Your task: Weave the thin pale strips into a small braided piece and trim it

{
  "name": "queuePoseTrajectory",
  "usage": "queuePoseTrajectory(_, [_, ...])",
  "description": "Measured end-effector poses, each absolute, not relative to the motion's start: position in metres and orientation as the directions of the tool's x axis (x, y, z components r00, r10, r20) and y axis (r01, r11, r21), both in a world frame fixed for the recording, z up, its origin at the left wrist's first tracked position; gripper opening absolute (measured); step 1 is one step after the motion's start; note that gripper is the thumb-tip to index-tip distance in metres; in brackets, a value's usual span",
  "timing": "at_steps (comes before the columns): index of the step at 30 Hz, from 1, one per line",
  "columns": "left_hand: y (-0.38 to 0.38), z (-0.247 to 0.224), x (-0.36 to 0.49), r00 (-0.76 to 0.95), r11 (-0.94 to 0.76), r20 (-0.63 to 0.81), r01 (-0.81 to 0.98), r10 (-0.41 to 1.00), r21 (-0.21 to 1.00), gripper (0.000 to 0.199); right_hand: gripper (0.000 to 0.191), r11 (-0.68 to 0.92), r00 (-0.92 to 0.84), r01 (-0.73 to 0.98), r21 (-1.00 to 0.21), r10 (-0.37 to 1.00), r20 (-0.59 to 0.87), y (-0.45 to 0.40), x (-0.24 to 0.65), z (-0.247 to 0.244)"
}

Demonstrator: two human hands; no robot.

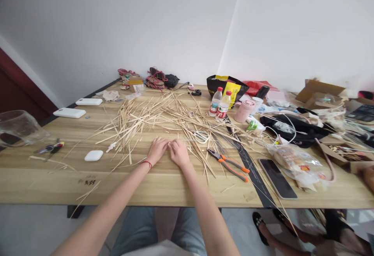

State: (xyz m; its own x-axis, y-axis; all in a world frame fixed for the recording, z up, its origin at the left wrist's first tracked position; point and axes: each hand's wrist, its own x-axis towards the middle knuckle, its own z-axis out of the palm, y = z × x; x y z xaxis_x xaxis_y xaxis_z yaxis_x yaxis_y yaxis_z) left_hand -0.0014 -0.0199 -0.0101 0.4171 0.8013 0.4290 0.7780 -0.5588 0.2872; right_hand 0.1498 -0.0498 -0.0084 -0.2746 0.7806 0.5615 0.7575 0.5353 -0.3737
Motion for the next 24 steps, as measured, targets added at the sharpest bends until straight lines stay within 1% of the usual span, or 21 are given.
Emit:
queuePoseTrajectory(3, [-0.019,-0.012,-0.001,0.385,-0.541,0.441,0.781,0.811,0.314,0.019,0.013,0.560,-0.373,0.724,-0.403,0.809,0.454,-0.051,0.148,-0.010])
queuePoseTrajectory(5, [-0.018,-0.013,-0.001,0.348,-0.509,0.439,0.795,0.828,0.329,0.018,0.011,0.523,-0.378,0.739,-0.424,0.843,0.382,-0.050,0.148,-0.011])
queuePoseTrajectory(8, [-0.018,-0.013,0.001,0.311,-0.471,0.432,0.816,0.846,0.334,0.016,0.013,0.450,-0.298,0.750,-0.484,0.884,0.359,-0.043,0.150,-0.015])
queuePoseTrajectory(10, [-0.018,-0.012,0.001,0.309,-0.467,0.431,0.820,0.848,0.332,0.015,0.018,0.402,-0.214,0.697,-0.594,0.907,0.363,-0.035,0.151,-0.019])
queuePoseTrajectory(12, [-0.019,-0.010,0.002,0.320,-0.477,0.432,0.816,0.843,0.327,0.016,0.018,0.340,-0.109,0.566,-0.751,0.934,0.341,-0.029,0.152,-0.023])
queuePoseTrajectory(14, [-0.019,-0.009,0.001,0.323,-0.485,0.441,0.811,0.837,0.327,0.017,0.018,0.246,0.009,0.362,-0.899,0.964,0.267,-0.024,0.149,-0.028])
queuePoseTrajectory(15, [-0.019,-0.009,0.001,0.323,-0.489,0.448,0.809,0.834,0.328,0.017,0.023,0.194,0.050,0.253,-0.948,0.976,0.213,-0.022,0.146,-0.030])
queuePoseTrajectory(17, [-0.019,-0.009,0.000,0.321,-0.495,0.460,0.804,0.828,0.330,0.016,0.036,0.129,0.086,0.127,-0.983,0.986,0.141,-0.020,0.139,-0.033])
queuePoseTrajectory(18, [-0.020,-0.009,0.000,0.323,-0.499,0.463,0.801,0.825,0.331,0.015,0.039,0.083,0.116,0.030,-0.996,0.990,0.086,-0.020,0.134,-0.033])
queuePoseTrajectory(21, [-0.022,-0.008,-0.001,0.345,-0.522,0.469,0.788,0.813,0.326,0.016,0.038,-0.008,0.190,-0.210,-0.978,0.981,-0.049,-0.019,0.124,-0.031])
queuePoseTrajectory(22, [-0.024,-0.008,-0.002,0.349,-0.527,0.472,0.786,0.810,0.324,0.016,0.037,-0.018,0.199,-0.261,-0.965,0.977,-0.072,-0.019,0.122,-0.030])
queuePoseTrajectory(24, [-0.029,-0.006,-0.003,0.347,-0.527,0.477,0.788,0.807,0.318,0.015,0.035,-0.008,0.184,-0.320,-0.947,0.980,-0.070,-0.020,0.121,-0.029])
